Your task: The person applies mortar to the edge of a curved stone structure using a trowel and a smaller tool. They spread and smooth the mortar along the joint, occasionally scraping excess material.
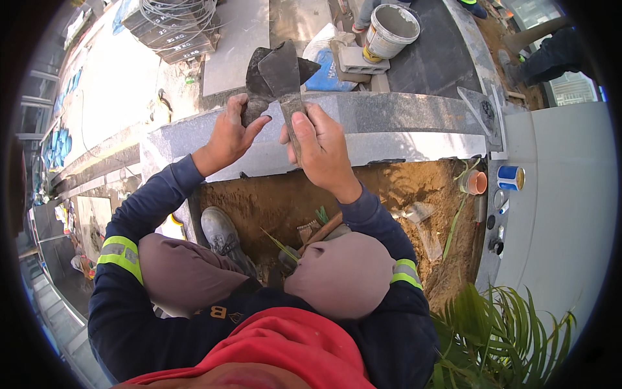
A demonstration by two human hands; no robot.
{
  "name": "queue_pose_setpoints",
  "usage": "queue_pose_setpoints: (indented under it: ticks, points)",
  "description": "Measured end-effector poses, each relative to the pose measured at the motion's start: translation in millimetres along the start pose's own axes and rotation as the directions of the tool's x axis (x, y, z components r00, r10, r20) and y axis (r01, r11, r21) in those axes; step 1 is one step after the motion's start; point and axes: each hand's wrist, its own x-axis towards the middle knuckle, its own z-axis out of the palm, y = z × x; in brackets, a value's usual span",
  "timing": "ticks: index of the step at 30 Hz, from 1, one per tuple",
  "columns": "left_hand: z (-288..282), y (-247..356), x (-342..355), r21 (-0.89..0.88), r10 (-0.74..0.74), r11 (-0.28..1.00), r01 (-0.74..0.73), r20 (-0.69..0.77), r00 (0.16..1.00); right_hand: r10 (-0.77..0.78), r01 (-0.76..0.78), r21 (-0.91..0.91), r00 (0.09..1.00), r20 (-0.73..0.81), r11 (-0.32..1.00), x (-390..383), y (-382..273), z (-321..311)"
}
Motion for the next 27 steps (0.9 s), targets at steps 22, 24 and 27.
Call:
queue_pose_setpoints:
  ticks: [22,24,27]
  points:
    - [-33.9,-74.9,-3.8,0.072,-0.233,0.962,0.262,-0.279,0.932,0.244,-0.086,-0.499,0.934,0.259,0.862,-151.3,230.9,52.3]
    - [-35.6,-71.3,0.5,-0.056,-0.316,0.949,0.312,-0.223,0.922,0.165,-0.027,-0.480,0.955,0.247,0.877,-148.0,243.8,64.3]
    - [-38.1,-57.8,4.3,-0.258,-0.441,0.879,0.401,-0.118,0.890,0.082,0.032,-0.458,0.970,0.227,0.889,-143.1,257.8,75.1]
